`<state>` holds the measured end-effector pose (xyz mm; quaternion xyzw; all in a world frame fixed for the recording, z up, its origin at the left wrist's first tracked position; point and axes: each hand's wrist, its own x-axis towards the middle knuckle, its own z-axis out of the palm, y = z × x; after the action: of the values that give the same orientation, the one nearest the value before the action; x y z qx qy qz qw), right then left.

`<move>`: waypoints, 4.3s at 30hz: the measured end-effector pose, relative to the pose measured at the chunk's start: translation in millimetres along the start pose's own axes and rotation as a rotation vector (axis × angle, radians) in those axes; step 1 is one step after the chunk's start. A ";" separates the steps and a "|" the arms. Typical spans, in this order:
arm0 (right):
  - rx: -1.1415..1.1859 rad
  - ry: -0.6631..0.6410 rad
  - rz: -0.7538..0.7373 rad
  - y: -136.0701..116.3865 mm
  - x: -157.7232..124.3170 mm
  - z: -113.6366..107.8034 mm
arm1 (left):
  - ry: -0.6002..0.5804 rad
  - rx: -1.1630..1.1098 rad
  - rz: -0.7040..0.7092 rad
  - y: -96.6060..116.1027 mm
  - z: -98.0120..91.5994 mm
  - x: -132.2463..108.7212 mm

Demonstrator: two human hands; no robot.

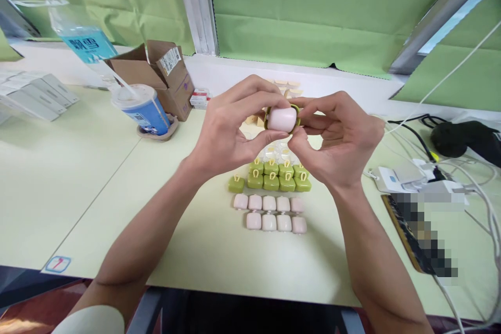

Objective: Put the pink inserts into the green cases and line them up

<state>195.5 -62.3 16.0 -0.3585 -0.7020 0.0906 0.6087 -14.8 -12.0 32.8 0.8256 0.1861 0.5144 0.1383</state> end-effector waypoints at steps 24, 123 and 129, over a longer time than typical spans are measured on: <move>0.026 0.015 0.013 3.9 18.1 -16.0 | 0.217 0.113 0.202 6.0 3.9 -0.7; -0.244 -0.795 0.262 66.1 -39.5 80.9 | 0.312 -0.100 -0.474 -9.6 2.2 -0.8; -0.222 -0.793 0.232 68.6 -41.1 81.4 | 0.282 -0.104 -0.472 -14.4 2.2 -3.7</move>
<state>147.7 -12.5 -74.9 -0.4358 -0.8422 0.2133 0.2350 -16.7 -0.9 22.9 0.6715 0.3641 0.5867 0.2690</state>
